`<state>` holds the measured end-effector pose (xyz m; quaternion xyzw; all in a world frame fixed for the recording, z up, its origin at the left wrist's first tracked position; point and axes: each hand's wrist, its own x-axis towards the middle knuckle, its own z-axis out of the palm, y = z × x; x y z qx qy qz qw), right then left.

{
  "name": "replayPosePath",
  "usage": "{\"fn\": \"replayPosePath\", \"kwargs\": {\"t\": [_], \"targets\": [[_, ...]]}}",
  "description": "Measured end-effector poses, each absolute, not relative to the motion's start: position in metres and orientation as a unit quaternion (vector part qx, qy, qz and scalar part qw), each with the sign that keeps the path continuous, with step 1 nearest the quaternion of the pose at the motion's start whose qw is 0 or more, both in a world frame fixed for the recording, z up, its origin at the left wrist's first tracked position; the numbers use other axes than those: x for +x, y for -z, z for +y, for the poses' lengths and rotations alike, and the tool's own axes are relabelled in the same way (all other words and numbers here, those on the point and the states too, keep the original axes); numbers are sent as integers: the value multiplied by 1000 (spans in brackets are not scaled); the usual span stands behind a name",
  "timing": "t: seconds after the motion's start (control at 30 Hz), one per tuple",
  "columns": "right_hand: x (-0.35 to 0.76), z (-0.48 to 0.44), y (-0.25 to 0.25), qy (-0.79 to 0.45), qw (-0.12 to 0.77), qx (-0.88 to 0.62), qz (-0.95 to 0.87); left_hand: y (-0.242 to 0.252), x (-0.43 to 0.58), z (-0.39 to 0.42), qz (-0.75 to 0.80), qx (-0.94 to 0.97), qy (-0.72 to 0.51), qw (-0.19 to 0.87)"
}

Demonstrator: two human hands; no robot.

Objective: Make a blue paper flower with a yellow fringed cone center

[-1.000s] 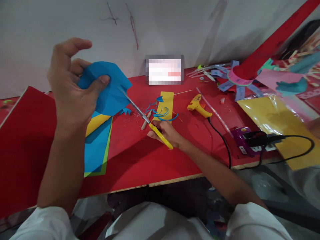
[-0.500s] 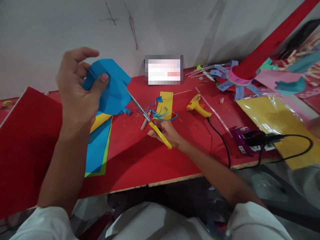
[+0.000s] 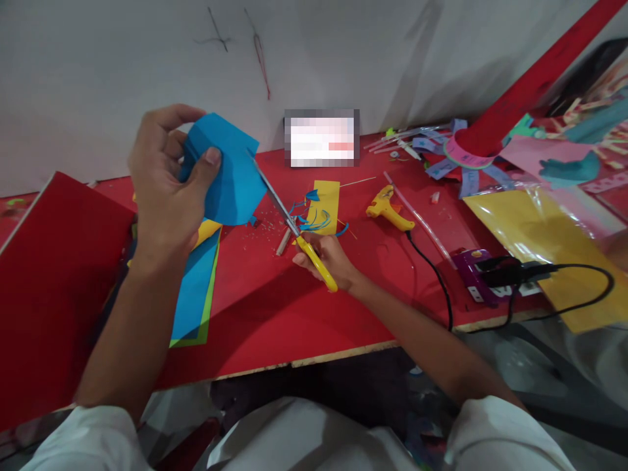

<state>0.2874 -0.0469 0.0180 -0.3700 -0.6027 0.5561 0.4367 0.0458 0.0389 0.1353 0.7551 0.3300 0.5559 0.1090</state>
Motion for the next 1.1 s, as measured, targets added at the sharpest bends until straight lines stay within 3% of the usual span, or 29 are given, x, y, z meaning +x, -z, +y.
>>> {"fn": "replayPosePath", "kwargs": {"t": [1.1], "targets": [[285, -49, -14, -567, 481, -348, -571, -128, 64, 24, 364, 736, -549, 157]]}}
